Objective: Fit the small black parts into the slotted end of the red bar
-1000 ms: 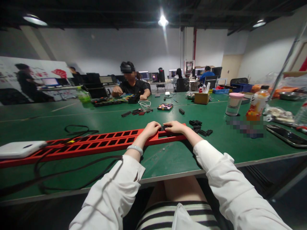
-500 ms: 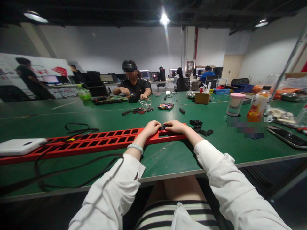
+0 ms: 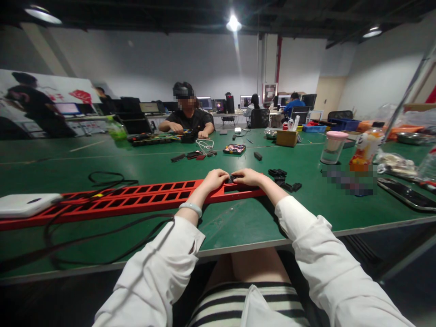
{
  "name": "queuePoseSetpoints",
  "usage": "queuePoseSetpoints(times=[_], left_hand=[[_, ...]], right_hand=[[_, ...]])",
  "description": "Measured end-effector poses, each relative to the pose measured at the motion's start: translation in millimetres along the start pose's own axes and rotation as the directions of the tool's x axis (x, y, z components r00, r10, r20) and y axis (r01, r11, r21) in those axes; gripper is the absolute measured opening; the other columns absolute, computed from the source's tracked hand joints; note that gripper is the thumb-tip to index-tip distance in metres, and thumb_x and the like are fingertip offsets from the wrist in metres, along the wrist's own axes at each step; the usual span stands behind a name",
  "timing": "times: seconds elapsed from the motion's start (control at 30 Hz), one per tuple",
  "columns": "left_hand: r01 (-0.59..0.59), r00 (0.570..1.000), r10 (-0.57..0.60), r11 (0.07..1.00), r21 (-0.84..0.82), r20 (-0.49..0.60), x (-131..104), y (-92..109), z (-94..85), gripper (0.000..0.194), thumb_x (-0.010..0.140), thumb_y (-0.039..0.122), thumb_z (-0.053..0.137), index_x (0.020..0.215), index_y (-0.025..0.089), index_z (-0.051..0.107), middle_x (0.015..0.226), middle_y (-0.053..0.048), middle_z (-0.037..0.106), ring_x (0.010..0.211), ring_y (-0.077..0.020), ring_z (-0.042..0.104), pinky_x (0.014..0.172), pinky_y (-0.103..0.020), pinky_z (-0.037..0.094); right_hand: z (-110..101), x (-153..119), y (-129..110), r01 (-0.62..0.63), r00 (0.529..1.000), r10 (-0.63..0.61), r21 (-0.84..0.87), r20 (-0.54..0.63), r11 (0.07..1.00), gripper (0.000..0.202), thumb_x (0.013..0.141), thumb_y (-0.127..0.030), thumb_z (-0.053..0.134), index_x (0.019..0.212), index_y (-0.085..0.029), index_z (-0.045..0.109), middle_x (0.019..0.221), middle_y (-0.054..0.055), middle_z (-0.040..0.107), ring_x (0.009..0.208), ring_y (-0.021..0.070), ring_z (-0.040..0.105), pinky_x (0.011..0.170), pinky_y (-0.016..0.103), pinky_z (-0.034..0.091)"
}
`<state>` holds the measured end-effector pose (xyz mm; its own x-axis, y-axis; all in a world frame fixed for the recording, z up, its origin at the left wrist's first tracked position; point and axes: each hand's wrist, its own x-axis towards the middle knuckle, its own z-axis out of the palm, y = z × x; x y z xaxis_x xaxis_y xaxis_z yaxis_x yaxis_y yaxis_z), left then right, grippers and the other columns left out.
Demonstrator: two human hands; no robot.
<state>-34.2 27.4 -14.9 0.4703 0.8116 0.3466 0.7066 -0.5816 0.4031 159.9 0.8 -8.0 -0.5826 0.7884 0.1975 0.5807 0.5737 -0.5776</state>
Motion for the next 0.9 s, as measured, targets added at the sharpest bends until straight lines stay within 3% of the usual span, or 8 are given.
queuePoseSetpoints(times=[0.2, 0.47, 0.67, 0.8, 0.9], left_hand=[[0.02, 1.0, -0.02, 1.0, -0.006, 0.006, 0, 1, -0.7, 0.027, 0.075, 0.029, 0.047, 0.08, 0.017, 0.07, 0.077, -0.004, 0.067, 0.072, -0.0164, 0.058, 0.068, -0.022, 0.041], [0.053, 0.999, -0.053, 0.998, -0.021, 0.008, -1, 6, -2.9, 0.025, 0.075, 0.028, 0.05, 0.081, 0.017, 0.071, 0.079, -0.005, 0.068, 0.074, -0.0174, 0.059, 0.07, -0.023, 0.041], [0.038, 0.999, -0.037, 0.999, -0.032, 0.025, -2, 8, -3.1, 0.025, 0.075, 0.03, 0.051, 0.082, 0.017, 0.071, 0.08, -0.004, 0.068, 0.074, -0.0168, 0.059, 0.073, -0.023, 0.042], [-0.044, 0.999, 0.044, 0.999, -0.006, -0.031, -3, 12, -6.3, 0.023, 0.076, 0.029, 0.052, 0.079, 0.018, 0.071, 0.084, -0.003, 0.067, 0.085, -0.017, 0.057, 0.08, -0.022, 0.04], [-0.03, 0.997, 0.026, 0.998, -0.059, -0.075, -4, 19, -8.8, 0.022, 0.076, 0.029, 0.054, 0.081, 0.018, 0.072, 0.09, -0.003, 0.065, 0.089, -0.0168, 0.056, 0.083, -0.022, 0.04]], right_hand=[[1, 3, -1, -0.022, 1.0, 0.022, -0.011, 0.008, 1.0, 0.042, 0.072, -0.024, 0.055, 0.115, -0.021, 0.056, 0.112, 0.001, 0.059, 0.098, 0.0198, 0.056, 0.088, 0.029, 0.039], [7, 4, -4, 0.057, 0.998, -0.057, 0.0, 0.03, 0.998, 0.041, 0.078, -0.016, 0.045, 0.118, -0.023, 0.052, 0.121, -0.002, 0.052, 0.109, 0.0149, 0.049, 0.096, 0.029, 0.033], [12, 1, -9, 0.063, 0.995, -0.072, -0.135, -0.066, 0.989, 0.04, 0.077, -0.016, 0.047, 0.116, -0.023, 0.054, 0.121, 0.002, 0.053, 0.11, 0.0174, 0.048, 0.097, 0.032, 0.031], [16, -4, -16, -0.013, 0.965, -0.022, -0.131, -0.262, 0.991, 0.025, 0.075, -0.018, 0.052, 0.095, -0.02, 0.066, 0.108, 0.005, 0.061, 0.101, 0.0173, 0.053, 0.089, 0.028, 0.039], [18, -3, -18, -0.077, 0.932, 0.019, -0.145, -0.362, 0.986, 0.02, 0.073, -0.017, 0.053, 0.085, -0.019, 0.069, 0.1, 0.005, 0.063, 0.093, 0.0169, 0.057, 0.085, 0.026, 0.041]])
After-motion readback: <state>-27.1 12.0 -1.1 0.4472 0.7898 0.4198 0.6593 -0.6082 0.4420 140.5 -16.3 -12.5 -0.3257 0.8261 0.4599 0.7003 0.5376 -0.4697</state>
